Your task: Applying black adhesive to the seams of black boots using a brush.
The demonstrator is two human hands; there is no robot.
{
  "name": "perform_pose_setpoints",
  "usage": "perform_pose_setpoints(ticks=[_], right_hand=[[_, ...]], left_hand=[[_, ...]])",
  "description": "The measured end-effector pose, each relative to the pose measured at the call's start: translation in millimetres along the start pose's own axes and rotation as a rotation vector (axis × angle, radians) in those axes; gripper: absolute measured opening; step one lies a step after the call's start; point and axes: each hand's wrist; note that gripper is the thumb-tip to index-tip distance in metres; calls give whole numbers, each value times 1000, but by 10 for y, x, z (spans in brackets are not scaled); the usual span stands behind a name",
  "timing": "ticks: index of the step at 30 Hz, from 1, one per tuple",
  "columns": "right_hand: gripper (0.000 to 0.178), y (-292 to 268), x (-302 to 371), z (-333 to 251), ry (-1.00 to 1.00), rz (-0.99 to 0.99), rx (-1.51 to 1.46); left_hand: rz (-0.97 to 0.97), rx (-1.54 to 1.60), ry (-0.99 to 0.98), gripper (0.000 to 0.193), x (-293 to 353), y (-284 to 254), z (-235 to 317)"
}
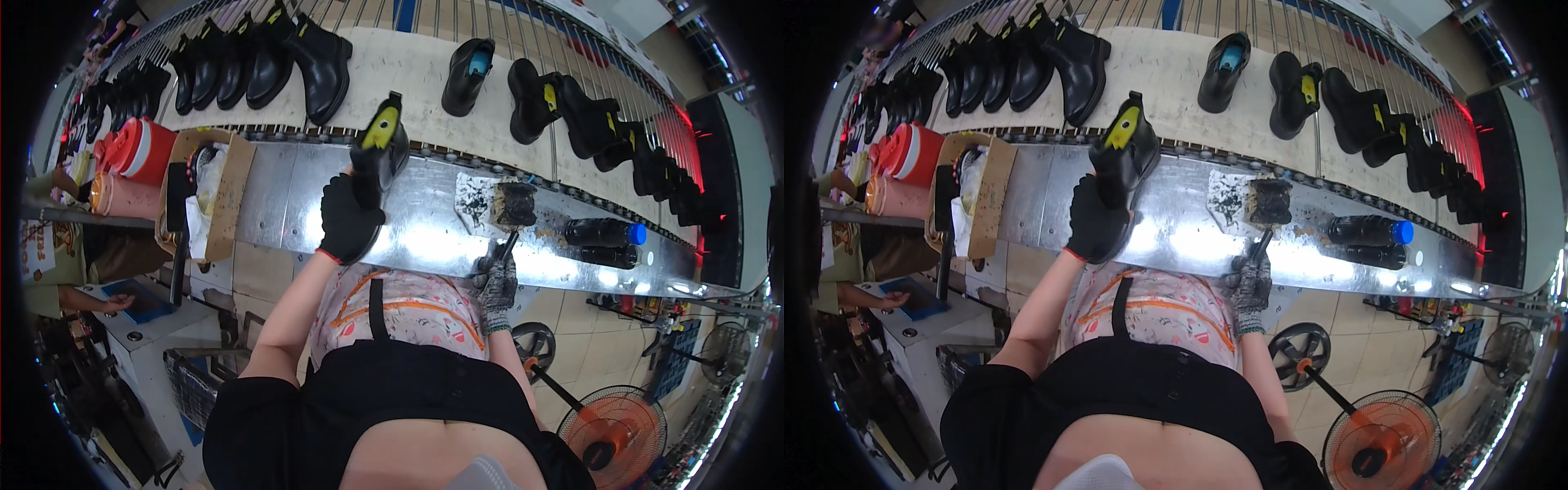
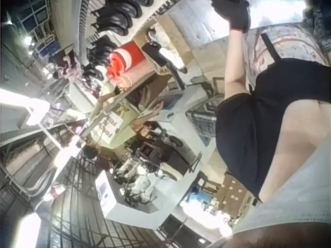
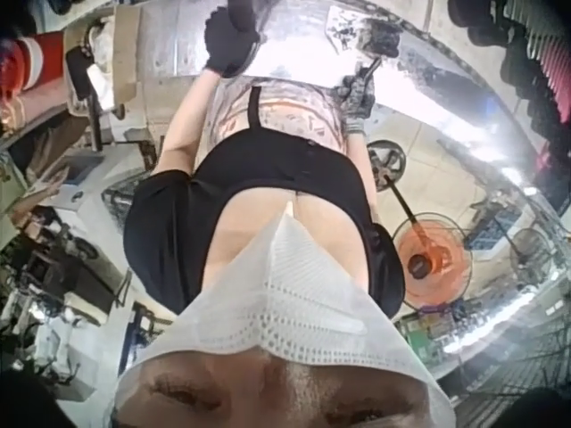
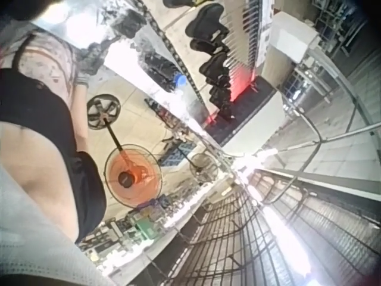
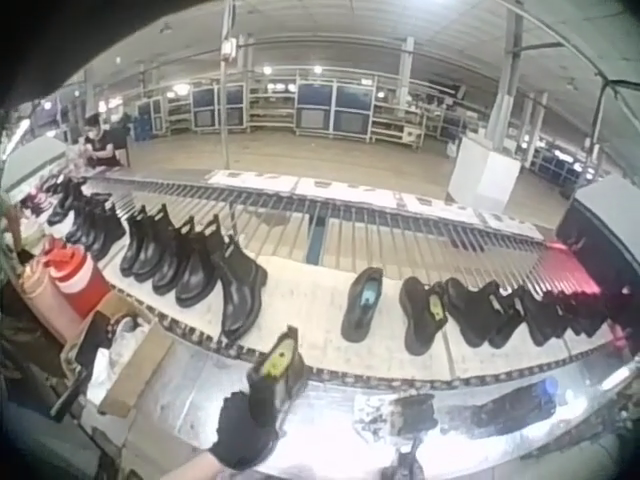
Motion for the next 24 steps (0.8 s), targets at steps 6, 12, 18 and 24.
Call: perform_pose_setpoints(ticks=[6, 12, 18, 24], right_hand=[[47, 69, 350, -284, -5, 111, 170], [50, 226, 413, -436, -50, 87, -42], [45, 349, 525, -435, 72, 80, -64], [21, 150, 316, -412, 11, 164, -217]], left_hand=[[-126, 603, -52, 53, 5, 319, -487], [-380, 1118, 86, 49, -1109, 249, -141], [-751, 1139, 125, 67, -1449, 584, -117], [-691, 1469, 578, 67, -1166, -168, 153]])
Point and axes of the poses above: each hand's wrist, its own x-axis away from the middle knuckle, its own y-axis out of the palm, z = x × y, and after that the axes turned 5 degrees about -x, right-handed
